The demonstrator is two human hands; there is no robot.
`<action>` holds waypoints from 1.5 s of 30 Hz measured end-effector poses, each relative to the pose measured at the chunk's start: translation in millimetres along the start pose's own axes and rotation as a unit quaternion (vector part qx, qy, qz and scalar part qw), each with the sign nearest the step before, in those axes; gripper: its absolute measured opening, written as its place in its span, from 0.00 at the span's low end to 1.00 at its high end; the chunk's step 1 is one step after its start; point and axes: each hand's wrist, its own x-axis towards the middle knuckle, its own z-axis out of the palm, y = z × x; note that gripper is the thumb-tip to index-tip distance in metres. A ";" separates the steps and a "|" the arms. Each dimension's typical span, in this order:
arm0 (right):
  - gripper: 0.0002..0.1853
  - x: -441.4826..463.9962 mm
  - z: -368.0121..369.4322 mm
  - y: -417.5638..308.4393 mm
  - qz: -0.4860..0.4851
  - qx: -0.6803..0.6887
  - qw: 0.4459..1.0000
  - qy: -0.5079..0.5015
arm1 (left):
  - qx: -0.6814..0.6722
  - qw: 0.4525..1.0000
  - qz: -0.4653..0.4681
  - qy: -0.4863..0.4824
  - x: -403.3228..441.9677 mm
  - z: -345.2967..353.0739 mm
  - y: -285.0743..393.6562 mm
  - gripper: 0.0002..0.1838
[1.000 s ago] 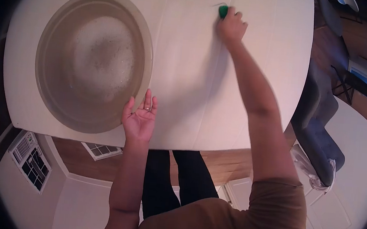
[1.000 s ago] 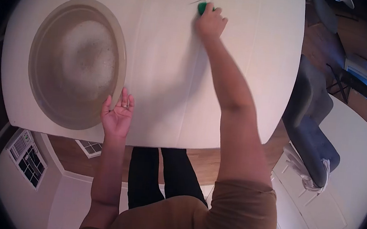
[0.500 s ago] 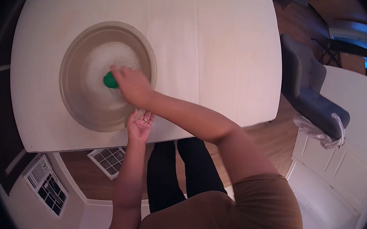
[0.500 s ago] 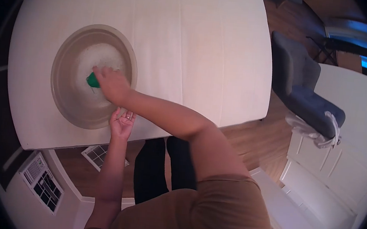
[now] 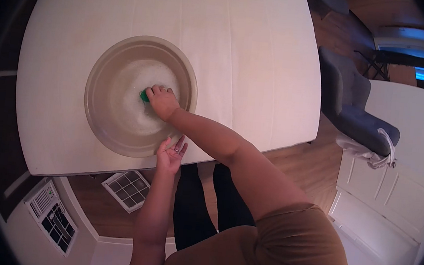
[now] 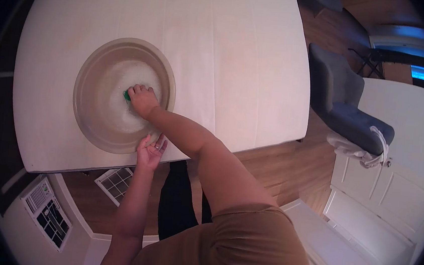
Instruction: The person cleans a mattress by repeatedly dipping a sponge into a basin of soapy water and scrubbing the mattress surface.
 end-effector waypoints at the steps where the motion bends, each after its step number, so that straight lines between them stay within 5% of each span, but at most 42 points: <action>1: 0.16 -5.5 -1.4 1.2 -0.006 -0.002 1.000 0.017 | -0.004 1.000 0.002 0.004 -1.5 -0.6 -4.3 0.21; 4: 0.16 -15.3 -18.8 4.2 0.003 0.094 0.990 0.109 | -0.036 0.999 0.000 0.012 7.2 1.1 -13.3 0.22; 8: 0.21 -43.0 -38.6 44.6 0.084 0.322 0.943 0.006 | -0.064 0.998 0.011 0.004 11.2 11.6 -32.7 0.22; 10: 0.29 -71.3 -62.8 73.2 0.017 0.489 0.857 0.164 | -0.074 0.997 0.029 0.010 13.6 24.2 -42.8 0.22; 12: 0.31 -111.9 -79.8 106.4 0.055 0.611 0.775 0.155 | -0.150 0.986 0.035 0.072 18.4 29.0 -46.0 0.19; 14: 0.31 -148.4 -66.3 161.4 0.073 0.476 0.843 0.240 | -0.154 0.984 0.058 0.069 23.0 25.6 -48.6 0.19; 16: 0.32 -184.6 -67.0 200.8 0.161 0.313 0.909 0.222 | -0.150 0.983 0.084 0.061 23.4 20.4 -53.1 0.18; 19: 0.33 -205.4 -36.0 222.3 0.221 0.235 0.935 0.146 | -0.144 0.980 0.128 0.044 23.1 22.3 -61.6 0.17; 21: 0.33 -204.4 2.1 225.2 0.221 0.235 0.939 0.116 | -0.147 0.976 0.150 0.051 21.5 21.6 -70.8 0.16; 23: 0.34 -186.6 39.0 237.6 0.070 0.072 0.982 0.161 | -0.150 0.971 0.177 0.051 32.7 31.2 -74.2 0.16; 30: 0.20 98.0 -57.2 367.3 0.118 -0.033 0.931 0.344 | -0.180 0.962 0.204 0.033 76.1 100.6 -85.0 0.18; 32: 0.18 78.2 -46.6 361.5 0.119 -0.011 0.942 0.314 | -0.199 0.956 0.201 0.081 76.4 100.8 -92.8 0.17; 35: 0.21 -105.5 14.4 273.7 0.145 0.091 0.978 0.116 | -0.260 0.943 0.195 0.064 84.1 92.9 -85.9 0.16; 36: 0.19 -165.8 31.4 242.5 0.276 0.319 0.904 0.064 | -0.253 0.946 0.190 0.069 78.7 94.4 -84.7 0.15; 37: 0.18 -212.7 33.5 229.9 0.029 0.140 0.986 0.081 | -0.243 0.949 0.186 0.072 74.7 95.9 -81.6 0.15; 40: 0.16 -116.2 29.2 292.1 0.172 0.174 0.969 -0.024 | -0.277 0.948 0.146 0.061 69.3 91.0 -77.5 0.13; 41: 0.16 -47.0 -3.5 315.8 0.089 -0.003 0.987 0.135 | -0.274 0.949 0.146 0.056 72.2 90.8 -79.9 0.13; 43: 0.17 84.1 -45.1 376.9 0.108 -0.046 0.956 0.268 | -0.267 0.951 0.154 0.038 74.1 83.6 -81.2 0.13; 45: 0.16 121.7 -65.8 388.1 0.114 -0.008 0.946 0.304 | -0.269 0.947 0.168 0.046 82.0 89.6 -84.0 0.12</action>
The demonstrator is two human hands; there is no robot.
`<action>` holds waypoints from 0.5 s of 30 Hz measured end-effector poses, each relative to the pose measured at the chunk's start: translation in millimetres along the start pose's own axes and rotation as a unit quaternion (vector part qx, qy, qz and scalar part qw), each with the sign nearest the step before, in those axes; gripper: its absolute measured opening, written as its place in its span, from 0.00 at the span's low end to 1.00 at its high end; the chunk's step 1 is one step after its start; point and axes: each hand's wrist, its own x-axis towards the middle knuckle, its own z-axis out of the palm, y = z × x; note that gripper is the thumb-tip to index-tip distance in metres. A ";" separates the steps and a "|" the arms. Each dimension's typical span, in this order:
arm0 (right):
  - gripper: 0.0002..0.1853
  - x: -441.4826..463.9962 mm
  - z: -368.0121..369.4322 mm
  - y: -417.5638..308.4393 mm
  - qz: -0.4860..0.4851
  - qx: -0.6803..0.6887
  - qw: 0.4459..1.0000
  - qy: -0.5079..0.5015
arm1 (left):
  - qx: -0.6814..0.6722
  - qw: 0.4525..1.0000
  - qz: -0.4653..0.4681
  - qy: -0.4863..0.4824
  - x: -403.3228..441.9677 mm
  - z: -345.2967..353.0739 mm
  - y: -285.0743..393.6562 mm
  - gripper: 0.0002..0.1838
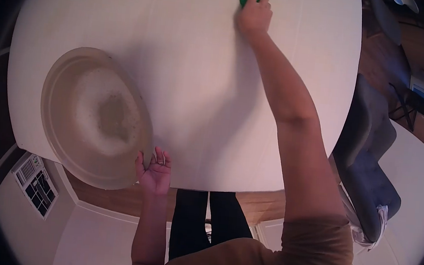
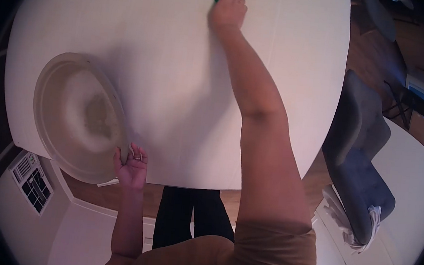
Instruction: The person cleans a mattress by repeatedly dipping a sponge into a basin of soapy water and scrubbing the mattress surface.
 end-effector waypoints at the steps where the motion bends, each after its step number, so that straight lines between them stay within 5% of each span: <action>1: 0.16 -21.8 -1.5 -5.7 0.004 0.000 1.000 -0.009 | -0.002 1.000 0.005 0.014 -7.0 -0.5 -2.0 0.12; 4: 0.19 -180.6 -48.5 -30.1 0.038 0.016 0.988 -0.149 | 0.006 1.000 -0.007 0.021 -8.8 7.1 -0.1 0.12; 5: 0.19 -257.2 -70.9 -38.2 -0.017 0.006 0.975 -0.221 | 0.004 1.000 -0.008 0.019 -9.7 8.3 -0.7 0.12; 7: 0.17 -278.6 -113.6 -57.6 0.033 0.147 0.962 -0.230 | 0.011 1.000 -0.004 0.010 -10.6 7.6 2.0 0.12; 9: 0.17 -215.0 -113.7 -47.9 0.078 0.086 0.894 -0.433 | 0.006 1.000 -0.017 0.010 -10.4 7.4 4.9 0.12; 10: 0.17 -182.8 -60.1 -13.5 -0.068 -0.004 0.955 -0.289 | 0.002 0.999 -0.029 0.013 -10.3 4.9 4.5 0.12; 12: 0.16 -49.0 -18.7 10.3 -0.053 -0.055 0.993 -0.090 | 0.016 0.999 -0.025 0.012 -11.3 3.6 4.4 0.12; 15: 0.12 14.6 1.2 18.9 0.005 -0.048 0.999 -0.011 | 0.033 0.999 -0.011 0.016 -7.1 11.7 4.1 0.11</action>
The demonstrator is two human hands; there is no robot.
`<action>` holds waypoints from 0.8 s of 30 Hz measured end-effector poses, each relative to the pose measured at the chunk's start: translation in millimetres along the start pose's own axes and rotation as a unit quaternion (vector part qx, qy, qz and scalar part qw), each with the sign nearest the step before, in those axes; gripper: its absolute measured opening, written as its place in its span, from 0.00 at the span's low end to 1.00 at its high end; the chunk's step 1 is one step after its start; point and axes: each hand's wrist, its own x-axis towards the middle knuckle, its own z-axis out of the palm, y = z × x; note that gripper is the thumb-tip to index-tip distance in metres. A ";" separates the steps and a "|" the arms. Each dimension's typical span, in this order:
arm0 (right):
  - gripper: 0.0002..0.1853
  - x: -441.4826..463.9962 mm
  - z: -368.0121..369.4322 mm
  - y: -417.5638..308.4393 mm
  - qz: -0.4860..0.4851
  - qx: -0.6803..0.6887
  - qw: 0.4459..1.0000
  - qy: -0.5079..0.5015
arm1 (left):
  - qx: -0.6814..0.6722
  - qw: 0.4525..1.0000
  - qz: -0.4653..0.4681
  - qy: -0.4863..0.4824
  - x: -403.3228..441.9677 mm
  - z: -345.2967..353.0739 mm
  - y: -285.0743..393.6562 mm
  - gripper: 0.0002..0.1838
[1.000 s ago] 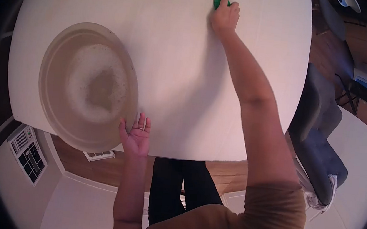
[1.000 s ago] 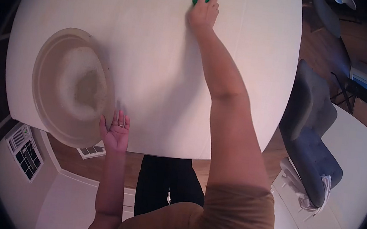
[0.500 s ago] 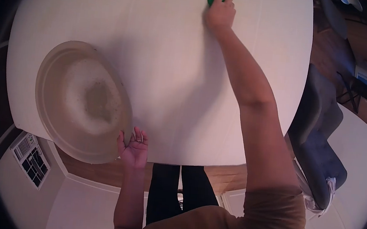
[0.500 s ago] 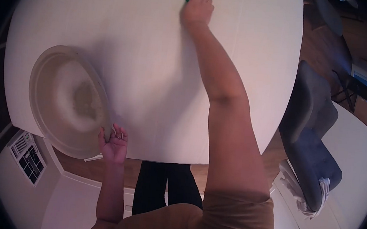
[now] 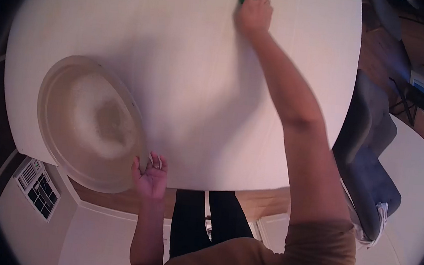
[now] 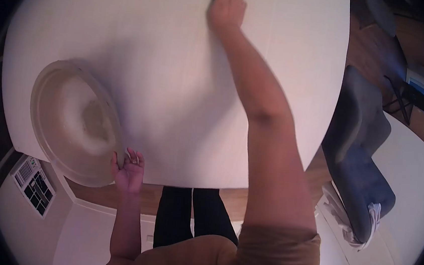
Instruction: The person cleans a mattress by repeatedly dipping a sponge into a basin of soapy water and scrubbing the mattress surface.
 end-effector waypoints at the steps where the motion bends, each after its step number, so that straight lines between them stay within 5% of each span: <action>1: 0.12 -33.5 -9.5 -9.4 -0.021 0.003 1.000 0.008 | 0.000 1.000 0.002 0.010 -4.9 0.9 -3.4 0.11; 4: 0.22 -264.1 -50.6 -26.5 0.018 0.062 0.978 -0.198 | -0.002 1.000 0.009 0.003 -5.8 4.2 -3.5 0.11; 5: 0.22 -292.0 -131.0 -56.5 0.105 0.188 0.900 -0.379 | -0.005 1.000 0.012 0.003 -7.5 2.8 -2.9 0.11; 6: 0.19 -360.6 -125.7 -33.0 -0.135 0.151 0.926 -0.318 | -0.008 1.000 0.005 -0.007 -6.1 1.1 0.8 0.12; 7: 0.19 -326.6 -127.5 -30.7 -0.135 0.151 0.927 -0.316 | -0.013 1.000 -0.007 -0.016 -5.5 -0.4 0.0 0.13; 9: 0.16 -233.1 -92.0 -3.4 0.143 0.185 0.872 -0.430 | -0.001 1.000 -0.008 -0.010 -9.1 -5.6 1.9 0.13; 11: 0.14 -132.0 -42.8 30.0 -0.137 -0.020 0.980 -0.145 | 0.011 1.000 -0.001 -0.012 1.0 -4.8 0.8 0.13; 13: 0.17 -34.9 -23.9 45.8 -0.069 -0.031 0.997 -0.028 | 0.004 1.000 0.007 -0.027 -2.7 -5.2 -2.0 0.12; 16: 0.19 -72.7 -33.4 32.3 -0.013 0.013 1.000 -0.002 | -0.007 1.000 0.013 -0.017 -3.5 -3.9 -4.3 0.11; 17: 0.19 -129.1 -53.5 18.1 0.044 0.044 0.997 -0.052 | -0.012 1.000 0.012 -0.024 -1.6 -3.4 -3.8 0.11; 19: 0.21 -276.2 -90.1 6.7 0.004 0.017 0.977 -0.215 | 0.000 1.000 0.013 0.014 -1.2 -3.8 -1.3 0.11; 21: 0.18 -339.0 -142.7 0.8 0.107 0.218 0.915 -0.321 | -0.003 1.000 0.014 0.024 -7.4 2.7 -0.4 0.11; 23: 0.15 -292.2 -104.5 48.4 -0.010 0.071 0.944 -0.323 | -0.001 0.999 0.010 0.037 -6.4 1.6 -0.2 0.11; 24: 0.16 -232.5 -87.0 61.4 -0.076 -0.020 0.968 -0.238 | 0.005 0.999 0.006 0.033 -6.8 -3.5 1.4 0.11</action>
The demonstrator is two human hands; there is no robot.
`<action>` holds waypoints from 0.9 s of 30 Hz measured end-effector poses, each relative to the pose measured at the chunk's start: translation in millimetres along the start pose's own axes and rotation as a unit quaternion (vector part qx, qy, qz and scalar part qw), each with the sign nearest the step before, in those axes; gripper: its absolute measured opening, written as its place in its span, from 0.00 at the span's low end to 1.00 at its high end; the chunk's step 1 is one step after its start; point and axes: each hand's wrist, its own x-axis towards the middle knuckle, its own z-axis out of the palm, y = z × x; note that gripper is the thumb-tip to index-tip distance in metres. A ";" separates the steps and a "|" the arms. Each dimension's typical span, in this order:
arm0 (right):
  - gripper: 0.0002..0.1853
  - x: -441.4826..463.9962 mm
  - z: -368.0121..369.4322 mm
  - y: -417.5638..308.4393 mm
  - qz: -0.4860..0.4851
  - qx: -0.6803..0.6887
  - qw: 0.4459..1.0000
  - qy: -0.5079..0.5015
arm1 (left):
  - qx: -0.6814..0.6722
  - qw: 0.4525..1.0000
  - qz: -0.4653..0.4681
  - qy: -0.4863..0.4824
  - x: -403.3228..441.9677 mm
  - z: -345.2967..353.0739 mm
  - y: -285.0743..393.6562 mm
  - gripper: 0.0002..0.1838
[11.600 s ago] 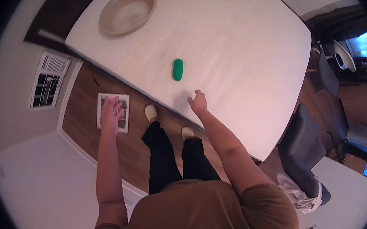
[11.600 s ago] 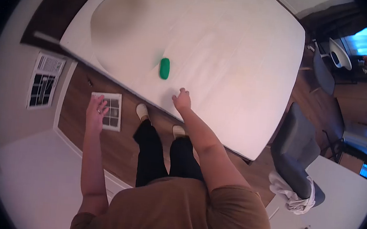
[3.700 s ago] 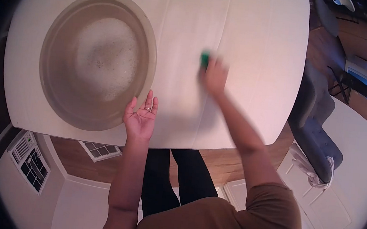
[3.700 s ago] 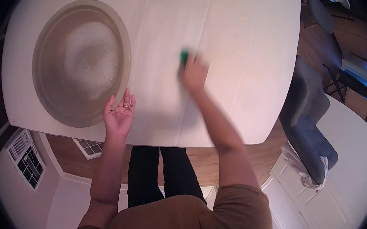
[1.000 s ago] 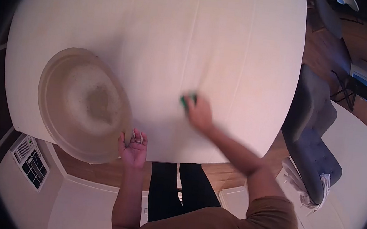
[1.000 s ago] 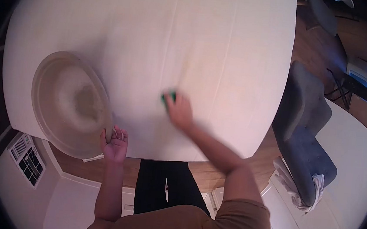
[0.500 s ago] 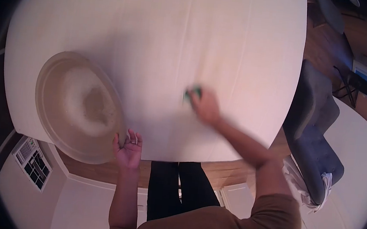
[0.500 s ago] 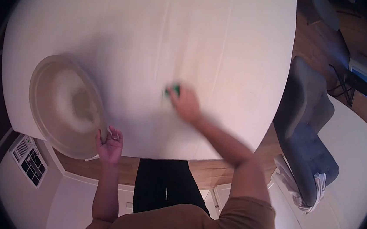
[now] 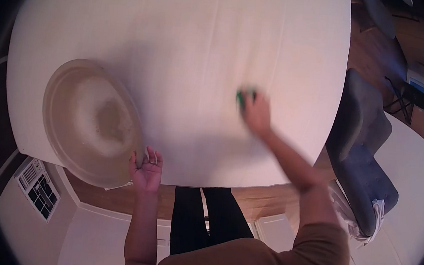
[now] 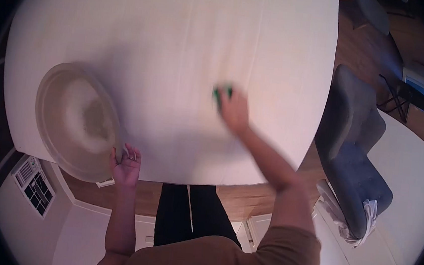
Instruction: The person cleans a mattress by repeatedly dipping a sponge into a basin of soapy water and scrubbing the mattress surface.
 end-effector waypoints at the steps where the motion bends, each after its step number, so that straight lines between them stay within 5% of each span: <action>1: 0.19 66.7 -16.1 18.3 0.007 -0.021 0.998 0.053 | 0.004 1.000 -0.001 -0.008 5.8 -2.6 0.0 0.10; 4: 0.14 217.6 -50.9 61.4 0.105 0.011 0.965 0.241 | 0.001 0.999 0.029 -0.022 6.3 0.2 -6.4 0.10; 7: 0.16 161.6 -33.3 39.5 0.085 0.005 0.969 0.231 | -0.013 1.000 0.019 -0.020 7.0 -1.2 -7.8 0.10; 11: 0.28 -95.8 11.7 -34.7 0.016 0.085 0.996 -0.004 | -0.021 0.999 0.009 -0.029 7.8 -3.6 -3.0 0.11; 14: 0.29 -77.7 20.8 5.2 0.049 0.171 0.976 -0.128 | -0.018 0.999 0.012 -0.039 5.2 -1.5 -3.2 0.12; 15: 0.26 -13.7 -5.7 15.6 -0.029 0.005 0.999 -0.045 | -0.007 0.999 0.011 -0.034 3.8 -1.4 -2.9 0.11; 16: 0.19 54.0 -18.0 31.2 0.024 -0.069 0.997 0.000 | 0.004 1.000 0.012 -0.027 3.8 -3.1 -3.0 0.11; 17: 0.18 124.4 -32.6 43.7 0.049 -0.085 0.989 0.109 | 0.002 0.999 0.021 -0.025 4.3 -4.1 -2.4 0.11; 20: 0.16 221.2 -51.1 59.6 0.141 0.037 0.968 0.204 | 0.001 0.998 0.031 -0.049 10.9 -6.9 -4.5 0.12; 22: 0.18 183.1 -44.1 29.8 0.066 0.047 0.974 0.210 | -0.028 0.999 0.024 -0.039 11.7 -11.8 -8.6 0.13; 25: 0.23 6.8 6.3 -31.5 0.013 0.102 0.994 0.031 | -0.047 0.999 0.013 -0.020 9.8 -9.7 -10.6 0.15; 27: 0.29 -103.9 8.6 -70.4 -0.118 0.106 0.987 -0.035 | -0.084 0.996 -0.027 -0.027 14.6 -18.4 -8.5 0.17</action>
